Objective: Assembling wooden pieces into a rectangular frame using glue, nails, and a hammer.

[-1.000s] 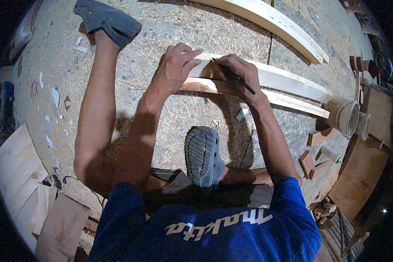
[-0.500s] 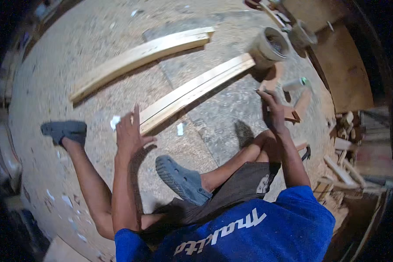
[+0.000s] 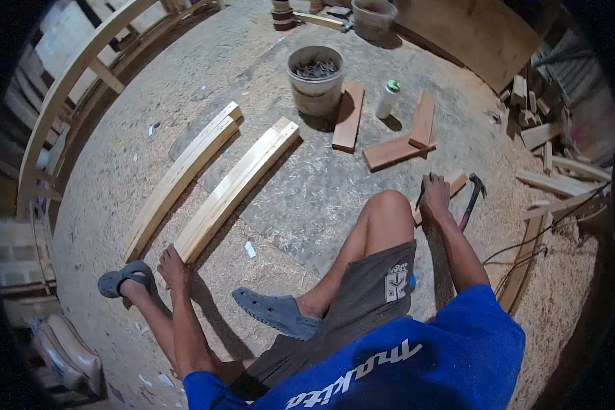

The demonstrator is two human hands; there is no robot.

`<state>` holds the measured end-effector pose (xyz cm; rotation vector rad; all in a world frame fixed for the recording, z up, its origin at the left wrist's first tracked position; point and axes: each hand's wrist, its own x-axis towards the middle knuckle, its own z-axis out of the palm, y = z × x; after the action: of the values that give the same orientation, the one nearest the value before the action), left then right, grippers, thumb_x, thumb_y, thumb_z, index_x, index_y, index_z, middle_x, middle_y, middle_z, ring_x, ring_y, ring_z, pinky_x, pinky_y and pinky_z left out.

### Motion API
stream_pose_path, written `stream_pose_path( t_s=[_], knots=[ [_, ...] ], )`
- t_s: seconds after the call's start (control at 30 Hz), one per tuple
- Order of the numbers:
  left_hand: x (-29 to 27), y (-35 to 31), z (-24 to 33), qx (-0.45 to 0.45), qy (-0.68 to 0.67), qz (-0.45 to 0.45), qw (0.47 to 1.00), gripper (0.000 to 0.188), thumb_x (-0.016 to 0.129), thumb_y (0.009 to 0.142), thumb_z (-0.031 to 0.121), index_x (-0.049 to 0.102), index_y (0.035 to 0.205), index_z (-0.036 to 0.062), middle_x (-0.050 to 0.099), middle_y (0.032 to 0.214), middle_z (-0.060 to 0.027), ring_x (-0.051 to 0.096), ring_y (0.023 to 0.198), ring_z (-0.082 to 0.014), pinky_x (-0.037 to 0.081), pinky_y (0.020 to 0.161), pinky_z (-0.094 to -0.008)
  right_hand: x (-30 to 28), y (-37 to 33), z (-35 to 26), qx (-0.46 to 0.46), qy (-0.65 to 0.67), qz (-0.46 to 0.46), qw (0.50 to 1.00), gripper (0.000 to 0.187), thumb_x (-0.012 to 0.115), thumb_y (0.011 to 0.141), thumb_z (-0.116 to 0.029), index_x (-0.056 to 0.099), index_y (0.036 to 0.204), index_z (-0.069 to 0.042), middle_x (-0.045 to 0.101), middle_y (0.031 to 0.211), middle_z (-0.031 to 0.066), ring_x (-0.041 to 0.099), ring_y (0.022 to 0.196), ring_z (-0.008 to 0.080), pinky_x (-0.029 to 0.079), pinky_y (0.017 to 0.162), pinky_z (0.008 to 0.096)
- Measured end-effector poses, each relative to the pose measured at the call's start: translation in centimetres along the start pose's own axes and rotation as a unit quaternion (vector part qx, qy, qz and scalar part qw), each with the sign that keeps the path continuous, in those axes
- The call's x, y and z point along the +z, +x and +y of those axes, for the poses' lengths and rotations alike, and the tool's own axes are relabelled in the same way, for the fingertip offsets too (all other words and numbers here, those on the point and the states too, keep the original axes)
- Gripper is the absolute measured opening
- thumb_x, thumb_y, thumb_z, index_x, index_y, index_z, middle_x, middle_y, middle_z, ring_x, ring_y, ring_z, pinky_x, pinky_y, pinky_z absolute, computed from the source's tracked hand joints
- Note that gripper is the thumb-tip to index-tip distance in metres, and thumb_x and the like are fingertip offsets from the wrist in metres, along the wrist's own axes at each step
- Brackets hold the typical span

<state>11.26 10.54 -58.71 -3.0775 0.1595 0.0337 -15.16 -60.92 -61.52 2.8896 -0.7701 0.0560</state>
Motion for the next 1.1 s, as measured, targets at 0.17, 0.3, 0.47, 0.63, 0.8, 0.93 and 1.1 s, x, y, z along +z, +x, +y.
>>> stream_pose_path(
  t_s=[0.17, 0.3, 0.47, 0.63, 0.8, 0.93, 1.1],
  knots=[
    [1.6, -1.2, -0.5, 0.015, -0.058, 0.064, 0.996, 0.092, 0.079, 0.074, 0.006, 0.031, 0.153, 0.0026, 0.038, 0.152, -0.0268, 0.036, 0.142, -0.041, 0.03, 0.114, -0.0532, -0.2, 2.5, -1.3, 0.063, -0.052, 0.006, 0.997, 0.025, 0.055, 0.088, -0.014, 0.065, 0.11, -0.007, 0.065, 0.108, 0.0162, 0.059, 0.107, 0.0334, 0.045, 0.088, 0.0488],
    [3.7, -3.3, -0.3, 0.039, -0.132, 0.115, 0.984, 0.087, 0.08, 0.076, 0.007, 0.036, 0.151, 0.0019, 0.028, 0.157, -0.0311, 0.029, 0.146, -0.044, 0.026, 0.118, -0.0516, 0.7, 3.6, -0.2, 0.078, -0.072, -0.002, 0.994, 0.026, 0.056, 0.086, -0.014, 0.066, 0.109, -0.006, 0.065, 0.11, 0.0169, 0.059, 0.109, 0.0338, 0.044, 0.091, 0.0505],
    [4.7, -8.9, -0.9, -0.021, -0.162, 0.105, 0.981, 0.078, 0.077, 0.08, 0.01, 0.04, 0.148, -0.0004, 0.024, 0.158, -0.0321, 0.025, 0.147, -0.045, 0.024, 0.12, -0.051, -2.5, 5.9, -1.1, 0.121, -0.005, -0.029, 0.992, 0.034, 0.061, 0.084, -0.015, 0.065, 0.116, -0.005, 0.062, 0.112, 0.0197, 0.057, 0.112, 0.037, 0.046, 0.09, 0.0515],
    [4.5, -12.0, -0.5, -0.048, -0.216, 0.081, 0.972, 0.072, 0.075, 0.082, 0.01, 0.044, 0.147, 0.001, 0.022, 0.16, -0.0288, 0.023, 0.148, -0.0451, 0.023, 0.12, -0.0523, -5.1, 10.9, -3.5, 0.233, 0.246, 0.105, 0.935, 0.063, 0.067, 0.089, -0.037, 0.051, 0.138, -0.001, 0.054, 0.125, 0.0234, 0.05, 0.122, 0.0426, 0.046, 0.098, 0.0549],
    [4.6, -12.0, -0.5, -0.033, -0.235, 0.081, 0.968, 0.068, 0.073, 0.085, 0.015, 0.046, 0.146, 0.0011, 0.021, 0.16, -0.0288, 0.022, 0.148, -0.0446, 0.023, 0.12, -0.0527, -3.7, 15.2, -3.7, 0.304, 0.22, 0.057, 0.925, 0.082, 0.072, 0.084, -0.046, 0.04, 0.146, -0.003, 0.046, 0.14, 0.0245, 0.043, 0.131, 0.0432, 0.048, 0.098, 0.0548],
    [3.2, -11.7, 0.4, -0.045, -0.216, 0.069, 0.973, 0.064, 0.071, 0.088, 0.019, 0.047, 0.144, 0.0003, 0.022, 0.16, -0.0296, 0.025, 0.148, -0.0442, 0.025, 0.119, -0.0519, -1.1, 16.0, 0.5, 0.325, 0.639, 0.168, 0.677, 0.06, 0.062, 0.092, -0.033, 0.047, 0.139, 0.0, 0.059, 0.126, 0.0211, 0.059, 0.114, 0.0372, 0.053, 0.09, 0.0542],
    [3.2, -12.1, -1.4, -0.051, -0.225, 0.094, 0.969, 0.06, 0.071, 0.089, 0.019, 0.05, 0.142, -0.001, 0.026, 0.159, -0.0277, 0.027, 0.147, -0.0423, 0.026, 0.118, -0.0507, -5.3, 9.3, -2.1, 0.2, 0.927, 0.175, 0.266, 0.06, 0.039, 0.096, -0.035, 0.047, 0.138, 0.007, 0.062, 0.121, 0.0243, 0.065, 0.097, 0.0311, 0.054, 0.08, 0.0399]
  ],
)
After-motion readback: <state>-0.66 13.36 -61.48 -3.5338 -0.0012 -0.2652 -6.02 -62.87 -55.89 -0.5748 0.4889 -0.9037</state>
